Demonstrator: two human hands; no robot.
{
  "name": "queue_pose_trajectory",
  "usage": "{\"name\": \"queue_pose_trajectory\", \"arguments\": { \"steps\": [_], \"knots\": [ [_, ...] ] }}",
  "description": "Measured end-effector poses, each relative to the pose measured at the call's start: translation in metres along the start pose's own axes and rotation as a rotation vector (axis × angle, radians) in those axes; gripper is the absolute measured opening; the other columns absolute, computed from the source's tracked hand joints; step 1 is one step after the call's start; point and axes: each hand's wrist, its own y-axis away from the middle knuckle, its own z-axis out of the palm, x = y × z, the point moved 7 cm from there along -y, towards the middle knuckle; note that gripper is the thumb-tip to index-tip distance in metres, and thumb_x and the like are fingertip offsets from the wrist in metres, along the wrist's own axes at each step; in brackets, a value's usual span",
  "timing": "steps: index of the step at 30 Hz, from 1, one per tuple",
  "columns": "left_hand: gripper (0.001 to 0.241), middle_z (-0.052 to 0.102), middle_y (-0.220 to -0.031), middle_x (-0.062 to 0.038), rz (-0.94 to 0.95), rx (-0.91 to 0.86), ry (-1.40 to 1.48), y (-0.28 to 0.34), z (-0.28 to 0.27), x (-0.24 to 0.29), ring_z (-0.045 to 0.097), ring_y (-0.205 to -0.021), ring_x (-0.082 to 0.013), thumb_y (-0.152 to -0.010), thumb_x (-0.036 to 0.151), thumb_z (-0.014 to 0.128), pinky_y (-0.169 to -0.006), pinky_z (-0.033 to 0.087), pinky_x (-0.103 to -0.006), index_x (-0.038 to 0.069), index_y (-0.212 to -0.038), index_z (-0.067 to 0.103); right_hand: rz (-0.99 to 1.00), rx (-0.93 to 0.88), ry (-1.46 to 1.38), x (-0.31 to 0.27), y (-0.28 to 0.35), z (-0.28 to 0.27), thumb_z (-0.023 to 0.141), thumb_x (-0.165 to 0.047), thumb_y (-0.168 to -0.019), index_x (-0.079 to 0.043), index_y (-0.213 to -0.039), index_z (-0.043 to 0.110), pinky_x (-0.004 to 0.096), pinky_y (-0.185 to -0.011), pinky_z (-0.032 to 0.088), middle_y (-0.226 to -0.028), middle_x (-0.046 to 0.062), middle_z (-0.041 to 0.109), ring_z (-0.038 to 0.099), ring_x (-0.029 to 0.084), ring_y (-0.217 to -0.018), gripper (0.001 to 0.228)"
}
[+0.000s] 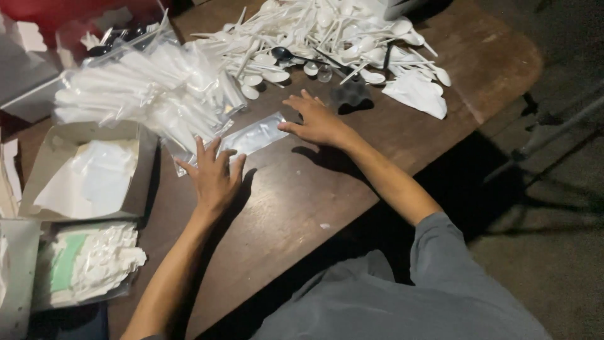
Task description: Wrapping plastic spoons and forks in napkins and placing them into plastic sleeves for individual packaging.
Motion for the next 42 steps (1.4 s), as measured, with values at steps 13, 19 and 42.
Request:
{"name": "queue_pose_trajectory", "arguments": {
  "steps": [13,19,42],
  "knots": [
    [0.014,0.071,-0.112,0.000,0.285,-0.066,0.388,-0.100,0.100,0.180,0.065,-0.122,-0.0298,-0.096,0.039,0.067,-0.107,0.031,-0.0758,0.026,-0.094,0.071,-0.094,0.741,0.112,0.168,0.074,-0.099,0.075,-0.030,-0.099,-0.016,-0.099,0.077,0.034,-0.077,0.056,-0.085,0.001,0.076,0.073,0.020,-0.083,0.014],
    [0.023,0.069,-0.102,-0.002,0.199,-0.170,0.442,-0.173,0.141,0.216,0.070,-0.104,-0.0276,-0.101,0.041,0.060,-0.095,0.046,-0.0529,0.021,-0.103,0.070,0.339,0.825,0.319,0.263,0.086,-0.141,0.075,-0.037,-0.091,-0.025,-0.099,0.073,0.041,-0.088,0.044,-0.098,-0.003,0.068,0.064,0.025,-0.100,0.014],
    [0.039,0.058,-0.126,-0.007,0.420,-0.132,0.552,-0.244,0.171,0.283,0.055,-0.123,-0.0351,-0.096,0.040,0.068,-0.101,0.036,-0.0576,0.023,-0.130,0.061,-0.106,1.099,0.055,0.218,0.099,-0.174,0.071,-0.008,-0.096,-0.011,-0.099,0.076,0.029,-0.081,0.052,-0.090,0.000,0.067,0.068,0.018,-0.086,0.006]
  ]
}}
